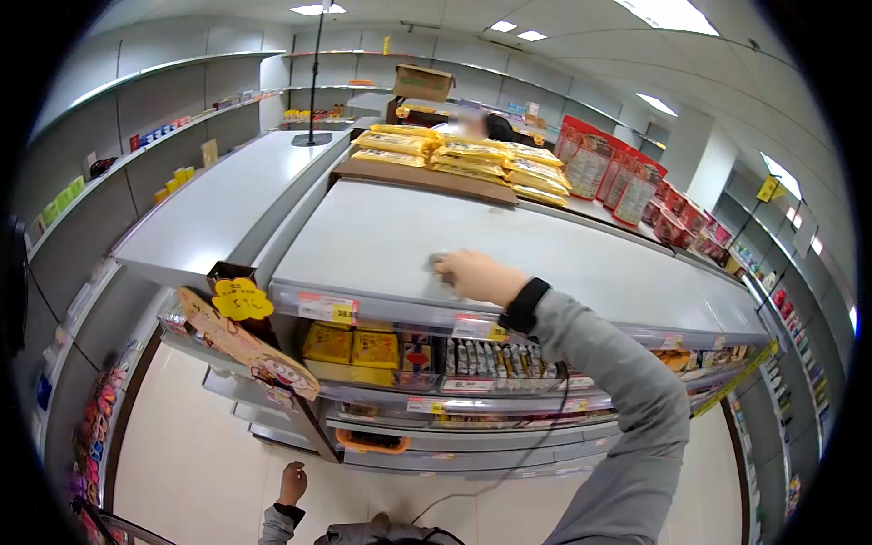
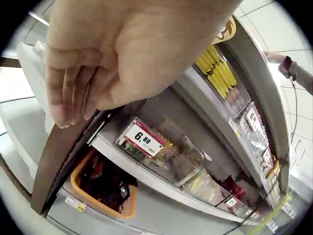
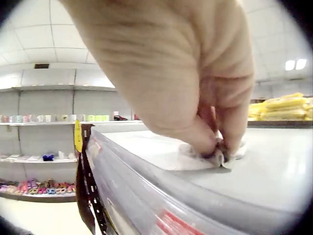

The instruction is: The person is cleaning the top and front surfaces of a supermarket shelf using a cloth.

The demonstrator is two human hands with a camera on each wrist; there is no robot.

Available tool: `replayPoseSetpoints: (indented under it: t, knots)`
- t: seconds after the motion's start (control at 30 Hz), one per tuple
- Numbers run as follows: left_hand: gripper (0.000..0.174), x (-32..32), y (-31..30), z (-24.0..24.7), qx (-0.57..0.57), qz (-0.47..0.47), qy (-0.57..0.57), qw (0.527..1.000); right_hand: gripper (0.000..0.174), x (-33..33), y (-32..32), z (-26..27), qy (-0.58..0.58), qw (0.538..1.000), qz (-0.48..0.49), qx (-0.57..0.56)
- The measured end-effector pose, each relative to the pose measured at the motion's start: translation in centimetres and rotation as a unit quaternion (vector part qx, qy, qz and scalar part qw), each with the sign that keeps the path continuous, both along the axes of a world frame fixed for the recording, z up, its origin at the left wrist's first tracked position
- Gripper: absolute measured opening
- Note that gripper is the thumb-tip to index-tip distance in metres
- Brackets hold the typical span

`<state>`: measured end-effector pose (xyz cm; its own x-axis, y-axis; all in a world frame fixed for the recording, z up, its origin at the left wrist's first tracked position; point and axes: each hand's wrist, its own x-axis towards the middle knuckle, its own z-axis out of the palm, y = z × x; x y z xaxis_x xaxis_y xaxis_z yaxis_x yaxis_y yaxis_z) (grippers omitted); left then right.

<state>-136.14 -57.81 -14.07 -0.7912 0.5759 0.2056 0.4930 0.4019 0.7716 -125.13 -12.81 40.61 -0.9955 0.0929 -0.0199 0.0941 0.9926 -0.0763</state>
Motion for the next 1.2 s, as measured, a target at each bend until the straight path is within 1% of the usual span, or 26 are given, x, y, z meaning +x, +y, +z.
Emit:
replayPoseSetpoints:
  t: [0.1, 0.13, 0.17, 0.27, 0.33, 0.37, 0.4, 0.43, 0.5, 0.53, 0.57, 0.63, 0.7, 0.73, 0.77, 0.8, 0.83, 0.9, 0.97, 1.0, 1.03, 1.07, 1.1, 1.13, 1.17, 1.2]
  knots:
    - [0.021, 0.5, -0.3, 0.8, 0.007, 0.015, -0.01, 1.0, 0.011, -6.8, -3.2, -1.1, 0.045, 0.992, 0.118, -0.019]
    - [0.021, 0.6, -0.3, 1.0, 0.007, 0.021, -0.001, 1.0, 0.011, -9.2, -4.2, -1.3, 0.045, 0.989, 0.139, -0.002]
    - [0.021, 0.7, -0.2, 1.2, 0.01, 0.029, 0.001, 1.0, 0.01, -11.4, -5.5, -1.4, 0.057, 0.983, 0.172, -0.019]
    - [0.02, 1.1, -0.4, 1.1, -0.002, 0.06, -0.053, 0.997, 0.013, -16.5, -8.0, -0.8, 0.021, 0.976, 0.216, -0.027]
    - [0.02, 1.0, -0.4, 1.1, 0.015, 0.066, -0.027, 0.997, 0.018, -19.4, -7.4, -1.3, 0.063, 0.969, 0.229, -0.064]
    - [0.02, 1.5, -0.7, 1.0, 0.027, 0.064, -0.004, 0.998, 0.024, -21.4, -5.1, -1.9, 0.043, 0.972, 0.23, -0.034]
    - [0.02, 1.8, -1.1, 1.0, 0.025, 0.066, -0.006, 0.997, 0.02, -22.3, -2.6, -2.4, 0.077, 0.966, 0.244, 0.032]
    - [0.02, 1.7, -1.1, 1.4, 0.02, 0.071, -0.014, 0.997, 0.02, -22.5, -0.6, -2.3, 0.051, 0.977, 0.187, 0.085]
    - [0.02, 1.3, -1.4, 1.7, 0.016, 0.078, -0.022, 0.997, 0.015, -20.9, 2.8, -1.9, 0.041, 0.99, 0.125, 0.05]
    - [0.02, 1.2, -1.7, 1.4, 0.019, 0.086, -0.019, 0.996, 0.016, -19.6, 3.4, -0.8, -0.007, 0.995, 0.093, 0.042]
    - [0.02, 1.2, -2.0, 1.1, 0.022, 0.093, -0.017, 0.995, 0.021, -17.8, 3.8, -0.5, 0.009, 0.995, 0.094, 0.037]
    - [0.021, 0.9, -2.8, 0.5, 0.011, 0.097, -0.02, 0.995, 0.028, -15.0, 2.9, 0.0, -0.042, 0.992, 0.067, -0.094]
    - [0.021, 0.7, -2.9, 0.3, 0.0, 0.097, -0.02, 0.995, 0.03, -13.1, 0.3, -0.2, 0.001, 0.989, 0.143, -0.034]
    - [0.022, 0.6, -2.9, 0.5, -0.016, 0.1, -0.044, 0.994, 0.028, -13.1, -1.5, -0.2, -0.011, 0.986, 0.164, 0.008]
    - [0.022, 0.4, -2.9, 0.5, -0.033, 0.102, -0.067, 0.992, 0.028, -13.8, -2.8, -0.6, -0.005, 0.985, 0.173, -0.02]
    - [0.022, 0.2, -2.7, 0.6, -0.034, 0.099, -0.065, 0.992, 0.027, -14.6, -4.8, -0.3, -0.021, 0.984, 0.176, -0.005]
    - [0.022, -0.1, -2.3, 0.7, -0.019, 0.094, -0.058, 0.994, 0.022, -16.5, -4.9, -1.5, 0.022, 0.979, 0.203, -0.024]
    - [0.022, -0.3, -1.6, 0.8, -0.003, 0.086, -0.051, 0.995, 0.015, -19.2, -5.0, -1.4, 0.072, 0.962, 0.25, -0.082]
    - [0.022, -0.8, -0.8, 1.4, -0.004, 0.071, -0.015, 0.997, 0.009, -21.9, -2.1, -1.5, 0.008, 0.982, 0.188, -0.006]
    - [0.022, -0.9, -0.5, 1.5, -0.002, 0.071, -0.014, 0.997, 0.008, -21.4, -0.7, -1.7, 0.048, 0.981, 0.189, -0.011]
    - [0.022, -0.9, -0.4, 1.6, -0.001, 0.072, -0.031, 0.997, 0.008, -20.8, 1.9, -2.0, 0.048, 0.98, 0.192, 0.007]
    - [0.022, -0.8, -0.3, 1.6, 0.0, 0.073, -0.048, 0.996, 0.01, -18.3, 3.2, -1.6, 0.038, 0.993, 0.112, -0.027]
    - [0.022, -0.7, -0.2, 1.6, -0.001, 0.071, -0.051, 0.996, 0.011, -16.2, 5.7, -1.2, 0.001, 0.993, 0.115, 0.026]
    - [0.022, -0.6, -0.2, 1.9, -0.001, 0.058, -0.037, 0.998, 0.01, -13.2, 7.4, -0.5, -0.032, 0.996, 0.082, 0.023]
    - [0.022, -0.5, -0.2, 2.0, -0.001, 0.044, -0.024, 0.999, 0.015, -10.5, 9.0, -0.1, -0.056, 0.998, 0.0, 0.04]
    - [0.022, -0.3, -0.2, 1.6, -0.001, 0.04, -0.026, 0.999, 0.023, -7.6, 9.6, 0.6, -0.066, 0.996, -0.03, 0.052]
